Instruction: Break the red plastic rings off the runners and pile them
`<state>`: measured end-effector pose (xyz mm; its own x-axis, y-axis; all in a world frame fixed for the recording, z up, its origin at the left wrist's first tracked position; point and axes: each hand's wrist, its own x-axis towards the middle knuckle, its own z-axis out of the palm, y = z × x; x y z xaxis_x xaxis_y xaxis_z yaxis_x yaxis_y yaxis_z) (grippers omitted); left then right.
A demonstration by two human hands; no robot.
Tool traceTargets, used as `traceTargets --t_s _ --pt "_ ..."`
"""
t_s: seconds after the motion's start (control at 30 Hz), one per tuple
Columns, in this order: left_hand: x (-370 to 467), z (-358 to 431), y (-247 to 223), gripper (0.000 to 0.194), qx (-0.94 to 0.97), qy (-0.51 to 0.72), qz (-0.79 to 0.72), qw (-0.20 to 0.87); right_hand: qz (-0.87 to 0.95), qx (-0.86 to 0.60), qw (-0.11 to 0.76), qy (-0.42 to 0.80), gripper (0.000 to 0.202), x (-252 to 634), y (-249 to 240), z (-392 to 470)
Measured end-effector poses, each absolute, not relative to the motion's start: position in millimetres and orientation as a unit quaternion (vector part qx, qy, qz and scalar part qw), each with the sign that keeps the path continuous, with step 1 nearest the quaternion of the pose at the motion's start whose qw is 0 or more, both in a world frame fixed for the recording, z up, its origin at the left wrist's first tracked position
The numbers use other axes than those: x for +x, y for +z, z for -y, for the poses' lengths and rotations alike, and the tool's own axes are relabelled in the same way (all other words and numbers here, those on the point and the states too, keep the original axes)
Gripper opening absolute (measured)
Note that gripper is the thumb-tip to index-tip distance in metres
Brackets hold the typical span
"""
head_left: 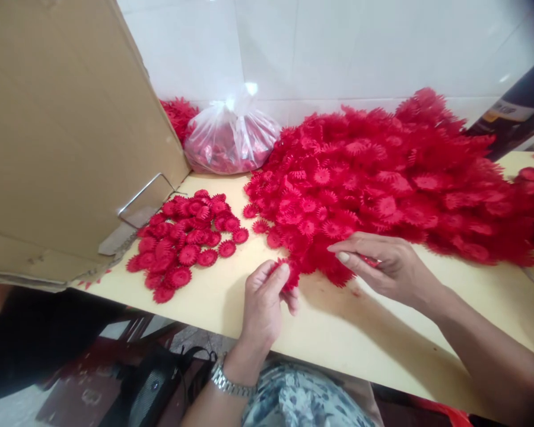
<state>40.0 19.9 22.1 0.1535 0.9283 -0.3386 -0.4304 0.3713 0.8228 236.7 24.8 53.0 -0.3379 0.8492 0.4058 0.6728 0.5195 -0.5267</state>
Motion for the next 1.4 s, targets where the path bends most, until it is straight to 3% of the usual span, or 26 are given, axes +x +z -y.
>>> traceTargets --t_s 0.23,0.37,0.47,0.67,0.83,0.93,1.03,1.2,1.4 --pt "47 -15 20 0.042 0.334 0.461 -0.468 0.676 0.763 -0.441 0.335 0.333 0.015 187 57 -23" --pt "44 -15 18 0.046 0.35 0.441 -0.462 0.685 0.765 -0.436 0.334 0.335 0.015 182 55 -25" --pt "42 -15 17 0.044 0.361 0.423 -0.447 0.701 0.764 -0.467 0.362 0.26 0.017 183 53 -27" --pt "40 -16 20 0.038 0.337 0.416 -0.421 0.732 0.77 -0.516 0.375 -0.012 0.019 208 54 -46" --pt "37 -16 23 0.028 0.301 0.421 -0.404 0.754 0.739 -0.597 0.271 -0.156 0.021 245 54 -65" --pt "36 -16 24 0.024 0.29 0.424 -0.399 0.759 0.75 -0.576 0.27 -0.181 0.023 250 50 -68" --pt "37 -16 21 0.018 0.302 0.429 -0.419 0.741 0.767 -0.538 0.309 -0.165 0.022 244 47 -66" --pt "37 -14 16 0.028 0.32 0.422 -0.43 0.731 0.796 -0.477 0.361 -0.094 0.018 224 51 -58" --pt "36 -16 16 0.042 0.33 0.412 -0.482 0.699 0.828 -0.414 0.335 0.177 0.013 198 62 -44"
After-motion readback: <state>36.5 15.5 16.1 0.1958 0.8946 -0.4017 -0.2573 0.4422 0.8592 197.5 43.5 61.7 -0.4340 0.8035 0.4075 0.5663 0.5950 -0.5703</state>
